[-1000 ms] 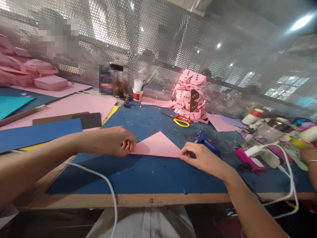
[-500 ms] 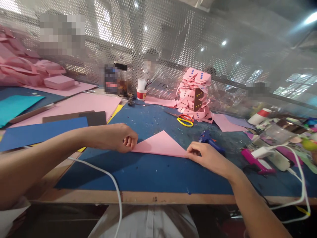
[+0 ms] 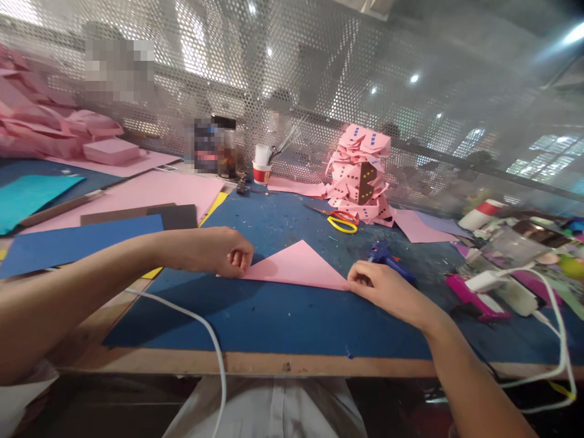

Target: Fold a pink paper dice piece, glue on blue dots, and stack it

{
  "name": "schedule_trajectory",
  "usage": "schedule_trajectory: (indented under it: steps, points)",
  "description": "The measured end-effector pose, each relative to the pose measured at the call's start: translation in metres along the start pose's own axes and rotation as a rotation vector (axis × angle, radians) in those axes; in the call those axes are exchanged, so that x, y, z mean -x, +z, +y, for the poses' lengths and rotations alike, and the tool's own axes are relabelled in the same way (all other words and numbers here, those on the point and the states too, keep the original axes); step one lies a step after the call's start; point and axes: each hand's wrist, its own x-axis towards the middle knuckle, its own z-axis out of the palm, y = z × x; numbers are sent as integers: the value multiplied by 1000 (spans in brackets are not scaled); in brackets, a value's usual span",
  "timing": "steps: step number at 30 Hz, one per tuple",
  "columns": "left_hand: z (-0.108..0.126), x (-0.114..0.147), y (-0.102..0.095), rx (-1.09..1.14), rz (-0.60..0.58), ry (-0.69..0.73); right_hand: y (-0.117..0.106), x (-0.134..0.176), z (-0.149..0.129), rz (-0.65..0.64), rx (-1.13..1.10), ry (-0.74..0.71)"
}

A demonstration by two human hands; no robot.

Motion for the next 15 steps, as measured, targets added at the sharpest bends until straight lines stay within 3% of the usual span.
schedule_trajectory:
  steps: [15]
  points:
    - [-5,-3,1,-5,-34,-7,0,0,3,4,29,40]
